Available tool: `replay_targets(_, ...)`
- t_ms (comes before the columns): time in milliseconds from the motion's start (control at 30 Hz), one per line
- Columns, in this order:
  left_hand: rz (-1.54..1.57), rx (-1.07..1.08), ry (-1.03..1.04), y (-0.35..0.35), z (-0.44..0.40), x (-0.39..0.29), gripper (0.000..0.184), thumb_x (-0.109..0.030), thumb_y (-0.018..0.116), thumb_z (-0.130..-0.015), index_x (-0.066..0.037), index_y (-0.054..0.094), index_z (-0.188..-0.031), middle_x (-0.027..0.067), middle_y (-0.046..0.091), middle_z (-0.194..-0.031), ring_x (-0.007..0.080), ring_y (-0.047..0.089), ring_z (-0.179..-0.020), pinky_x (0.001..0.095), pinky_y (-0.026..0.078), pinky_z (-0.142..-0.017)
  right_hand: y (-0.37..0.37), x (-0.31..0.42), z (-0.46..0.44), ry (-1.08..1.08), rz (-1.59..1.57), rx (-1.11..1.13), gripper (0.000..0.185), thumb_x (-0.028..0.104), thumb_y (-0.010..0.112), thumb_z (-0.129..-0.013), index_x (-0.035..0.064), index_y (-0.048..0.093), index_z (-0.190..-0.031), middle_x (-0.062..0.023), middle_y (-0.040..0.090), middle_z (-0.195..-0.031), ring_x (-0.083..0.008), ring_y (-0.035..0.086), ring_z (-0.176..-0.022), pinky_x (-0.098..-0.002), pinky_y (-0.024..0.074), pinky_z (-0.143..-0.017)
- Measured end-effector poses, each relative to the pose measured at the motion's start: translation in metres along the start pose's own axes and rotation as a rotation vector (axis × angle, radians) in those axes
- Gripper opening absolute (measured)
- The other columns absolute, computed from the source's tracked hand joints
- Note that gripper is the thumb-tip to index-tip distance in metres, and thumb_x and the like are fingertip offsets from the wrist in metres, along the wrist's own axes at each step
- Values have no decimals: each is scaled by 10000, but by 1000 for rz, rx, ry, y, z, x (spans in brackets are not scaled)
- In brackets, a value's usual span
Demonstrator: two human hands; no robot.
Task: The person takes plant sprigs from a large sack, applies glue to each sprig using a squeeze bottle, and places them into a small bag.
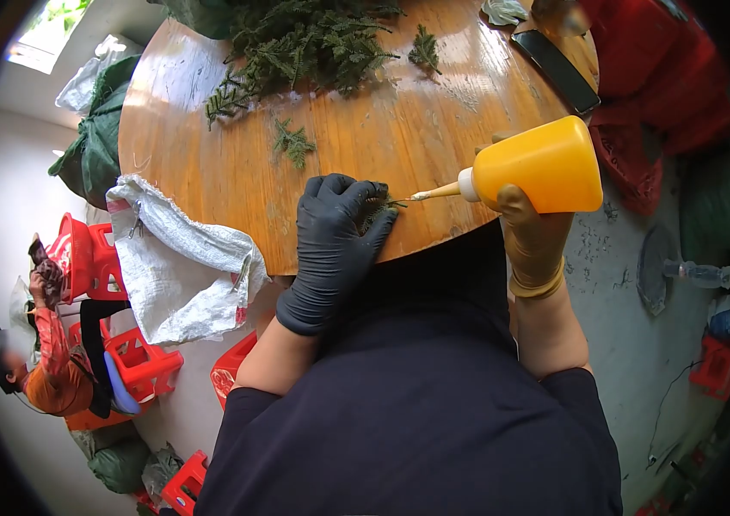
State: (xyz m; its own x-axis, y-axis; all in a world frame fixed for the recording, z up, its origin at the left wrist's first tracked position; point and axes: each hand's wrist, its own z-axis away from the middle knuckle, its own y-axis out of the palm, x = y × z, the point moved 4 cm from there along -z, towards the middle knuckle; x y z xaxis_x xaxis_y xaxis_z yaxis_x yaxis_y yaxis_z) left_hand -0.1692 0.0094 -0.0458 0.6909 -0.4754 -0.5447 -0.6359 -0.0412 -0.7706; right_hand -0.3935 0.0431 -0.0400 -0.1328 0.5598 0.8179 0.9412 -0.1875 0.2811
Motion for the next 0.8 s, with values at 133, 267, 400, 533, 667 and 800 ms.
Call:
replay_targets(133,-26,9,8,-3,1,-4,265,-141,801,-755,-67,717,-995,110,635,-924,320,573,-932,423,479,-812,0,10,2,-42,64,10,425,216,750,-911,-7,554,-1214,-169,647,-1144,-249,685,-965,-387,575,-886)
replay_targets(267,55,50,76,-10,6,-3,327,-91,782,-760,-56,701,-1075,128,639,-968,338,583,-946,425,491,-844,-14,8,8,-31,44,-36,467,257,733,-923,14,529,-1265,-167,627,-1191,-255,669,-1021,-402,556,-917)
replay_targets(400,246,44,75,-24,26,16,344,-29,766,-736,-43,684,-1069,143,628,-990,343,593,-934,423,501,-820,-26,-3,4,69,-93,-167,490,320,682,-956,43,501,-1317,-145,610,-1233,-283,649,-1107,-424,539,-950)
replay_targets(533,199,-362,-22,-103,68,47,376,70,696,-744,-14,675,-1110,142,624,-1014,288,645,-922,369,529,-817,-28,-23,-7,148,-219,-171,481,328,674,-960,71,502,-1328,-128,619,-1212,-296,649,-1124,-417,545,-946)
replay_targets(667,-215,-447,-323,-180,121,115,400,54,708,-798,-23,642,-1184,156,600,-1200,265,629,-1063,355,507,-924,-26,-36,-14,193,-234,-181,494,341,694,-945,80,509,-1323,-123,624,-1193,-299,651,-1121,-423,550,-943)
replay_targets(800,-927,-219,-524,-177,121,120,487,-96,782,-788,-42,623,-1245,195,549,-1242,350,557,-1166,446,462,-1002,-27,-43,-15,224,-306,-204,512,356,707,-934,64,517,-1309,-125,629,-1178,-301,653,-1114,-405,560,-931)
